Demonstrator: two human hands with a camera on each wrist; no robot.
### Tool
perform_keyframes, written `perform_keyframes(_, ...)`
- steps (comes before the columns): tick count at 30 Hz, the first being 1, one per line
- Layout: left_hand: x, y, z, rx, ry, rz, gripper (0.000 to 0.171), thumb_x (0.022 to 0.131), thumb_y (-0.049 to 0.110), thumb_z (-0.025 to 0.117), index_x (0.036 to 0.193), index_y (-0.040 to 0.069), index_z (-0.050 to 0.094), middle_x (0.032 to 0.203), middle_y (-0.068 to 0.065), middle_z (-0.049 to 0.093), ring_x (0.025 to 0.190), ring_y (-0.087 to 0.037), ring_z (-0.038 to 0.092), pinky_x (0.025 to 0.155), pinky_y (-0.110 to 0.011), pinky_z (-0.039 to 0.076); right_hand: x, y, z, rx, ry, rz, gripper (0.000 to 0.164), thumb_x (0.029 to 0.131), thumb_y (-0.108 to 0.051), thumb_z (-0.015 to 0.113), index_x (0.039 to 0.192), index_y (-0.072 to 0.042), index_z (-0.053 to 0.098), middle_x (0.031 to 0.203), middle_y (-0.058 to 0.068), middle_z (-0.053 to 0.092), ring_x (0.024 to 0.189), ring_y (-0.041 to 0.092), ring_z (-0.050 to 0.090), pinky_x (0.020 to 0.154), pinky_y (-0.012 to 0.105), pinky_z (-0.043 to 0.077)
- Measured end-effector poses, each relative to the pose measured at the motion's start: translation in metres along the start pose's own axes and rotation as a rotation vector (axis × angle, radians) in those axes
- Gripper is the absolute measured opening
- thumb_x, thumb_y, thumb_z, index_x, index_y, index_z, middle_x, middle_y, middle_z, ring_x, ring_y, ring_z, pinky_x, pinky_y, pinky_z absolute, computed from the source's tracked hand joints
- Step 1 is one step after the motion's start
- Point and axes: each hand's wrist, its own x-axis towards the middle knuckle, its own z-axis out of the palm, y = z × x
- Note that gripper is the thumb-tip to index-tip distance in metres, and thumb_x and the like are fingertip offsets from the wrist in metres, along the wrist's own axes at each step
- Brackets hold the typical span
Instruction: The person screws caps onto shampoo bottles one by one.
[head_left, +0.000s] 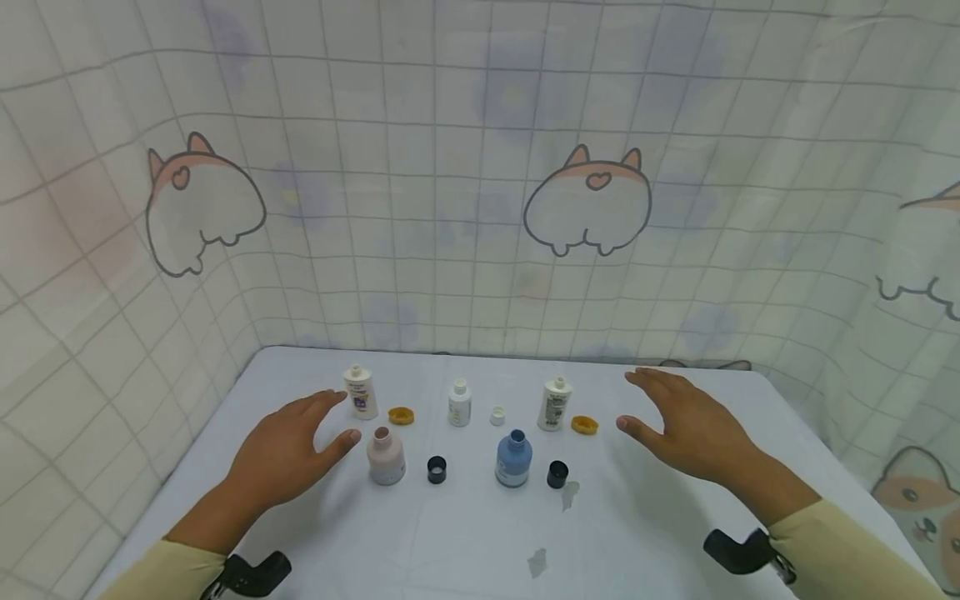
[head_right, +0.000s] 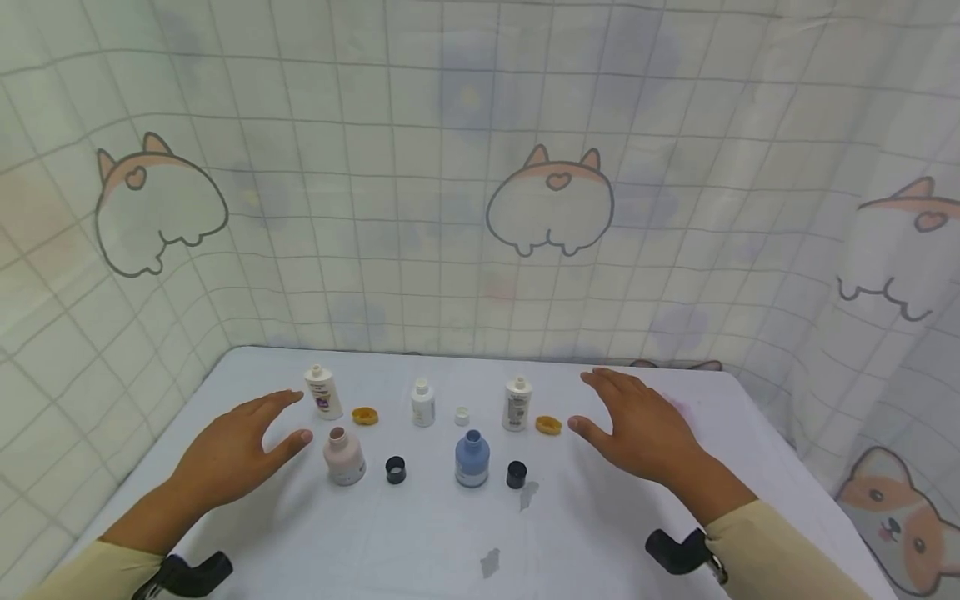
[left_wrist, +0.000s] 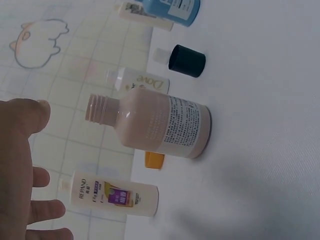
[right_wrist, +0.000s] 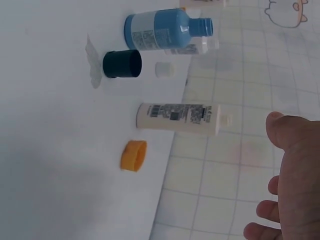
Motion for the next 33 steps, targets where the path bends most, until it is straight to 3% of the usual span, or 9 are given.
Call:
perform_keyframes(10, 0.0, 0.001, 0.008, -0.126, -0.075, -0.076, 0.087, 0.095, 0.075, 0.048, 0.151, 0.009, 0.047, 0.149, -0.022, 0.051, 0.135, -0.047, 0.047, 0.105, -0.068, 0.042, 0.002, -0.001, 0.001, 0.038, -0.026, 0.025, 0.077, 0.097, -0.063, 0.059, 0.149, -0.008, 0.05, 0.149, 0.02, 0.05, 0.136, 0.045, 0.046, 0.103, 0.067, 0.044)
perform_keyframes(14, 0.0, 0.003, 0.011, -0.172, -0.09, -0.093, 0.086, 0.094, 0.073, 0.053, 0.151, 0.009, 0.048, 0.149, -0.022, 0.05, 0.136, -0.046, 0.046, 0.104, -0.068, 0.042, 0.002, -0.003, 0.001, 0.042, -0.026, 0.022, 0.076, 0.097, -0.064, 0.058, 0.149, -0.008, 0.05, 0.148, 0.02, 0.051, 0.135, 0.045, 0.047, 0.102, 0.067, 0.044)
perform_keyframes(24, 0.0, 0.002, 0.022, -0.24, -0.137, -0.108, 0.082, 0.092, 0.065, 0.066, 0.151, 0.011, 0.048, 0.151, -0.02, 0.049, 0.138, -0.045, 0.043, 0.107, -0.068, 0.04, 0.004, -0.006, 0.002, 0.031, -0.018, 0.022, 0.071, 0.097, -0.056, 0.064, 0.149, -0.01, 0.051, 0.146, 0.02, 0.053, 0.133, 0.044, 0.049, 0.099, 0.069, 0.046)
perform_keyframes(33, -0.001, 0.001, 0.033, -0.328, -0.132, -0.066, 0.078, 0.09, 0.058, 0.073, 0.15, 0.014, 0.049, 0.143, -0.015, 0.057, 0.126, -0.039, 0.057, 0.098, -0.059, 0.052, 0.005, -0.005, 0.003, 0.071, -0.019, 0.022, 0.077, 0.097, -0.066, 0.056, 0.15, -0.011, 0.049, 0.147, 0.019, 0.053, 0.134, 0.043, 0.048, 0.102, 0.066, 0.045)
